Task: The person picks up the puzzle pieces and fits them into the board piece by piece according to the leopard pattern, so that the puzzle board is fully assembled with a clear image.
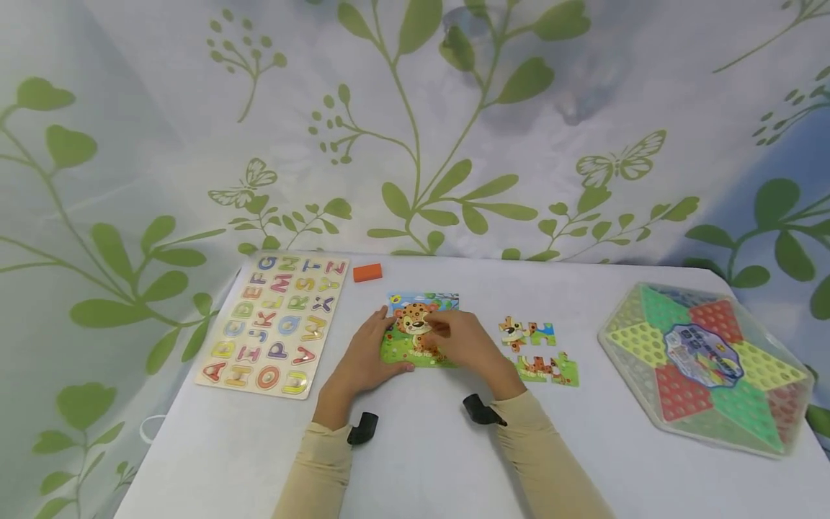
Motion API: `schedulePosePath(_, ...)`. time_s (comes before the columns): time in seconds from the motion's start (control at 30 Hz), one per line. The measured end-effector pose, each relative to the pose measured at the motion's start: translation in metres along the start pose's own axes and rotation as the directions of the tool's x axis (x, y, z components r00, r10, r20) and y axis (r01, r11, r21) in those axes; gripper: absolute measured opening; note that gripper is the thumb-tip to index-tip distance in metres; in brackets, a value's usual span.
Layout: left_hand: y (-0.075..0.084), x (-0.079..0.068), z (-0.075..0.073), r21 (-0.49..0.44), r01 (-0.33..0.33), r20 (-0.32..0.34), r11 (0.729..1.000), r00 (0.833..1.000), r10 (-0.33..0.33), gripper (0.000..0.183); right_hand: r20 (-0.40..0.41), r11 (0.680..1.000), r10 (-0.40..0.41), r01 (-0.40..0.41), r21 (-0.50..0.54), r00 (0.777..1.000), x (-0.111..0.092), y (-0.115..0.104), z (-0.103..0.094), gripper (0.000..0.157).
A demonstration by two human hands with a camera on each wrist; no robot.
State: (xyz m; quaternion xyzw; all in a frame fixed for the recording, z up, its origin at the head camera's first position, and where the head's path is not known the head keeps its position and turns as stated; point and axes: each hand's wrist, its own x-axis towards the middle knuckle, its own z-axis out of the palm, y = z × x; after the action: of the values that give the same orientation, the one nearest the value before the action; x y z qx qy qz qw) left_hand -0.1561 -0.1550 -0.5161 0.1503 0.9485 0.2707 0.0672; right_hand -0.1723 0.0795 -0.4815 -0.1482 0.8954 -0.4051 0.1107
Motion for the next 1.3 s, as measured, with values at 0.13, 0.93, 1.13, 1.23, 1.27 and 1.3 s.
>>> schedulePosePath(0.13,0.000,0.001,0.001,0.007,0.015,-0.002,1.000,1.000,-0.015,0.101,-0.046,0.998,0.010,-0.007,0.055,0.999,-0.017,0.021,-0.036,0.041)
schedulePosePath(0.93,0.000,0.001,0.004,-0.004,0.013,0.007,1.000,1.000,-0.013,0.101,-0.041,0.963,0.164,-0.169,-0.210,0.986,-0.059,0.092,-0.095,0.049)
schedulePosePath(1.13,0.001,0.000,0.002,-0.001,0.013,-0.001,1.000,1.000,-0.013,0.101,-0.054,0.966,0.198,-0.204,-0.161,0.979,-0.059,0.093,-0.096,0.046)
schedulePosePath(1.23,0.002,0.000,0.002,-0.004,0.007,-0.013,1.000,1.000,-0.007,0.100,-0.047,0.966,0.219,-0.223,-0.127,0.975,-0.060,0.092,-0.097,0.045)
schedulePosePath(1.27,0.002,0.000,0.002,-0.004,0.006,-0.014,1.000,1.000,-0.006,0.100,-0.047,0.966,0.226,-0.230,-0.118,0.973,-0.060,0.092,-0.097,0.044)
schedulePosePath(1.3,0.002,0.000,0.003,-0.003,0.007,-0.012,1.000,1.000,-0.007,0.100,-0.049,0.966,0.232,-0.236,-0.110,0.971,-0.060,0.092,-0.097,0.044)
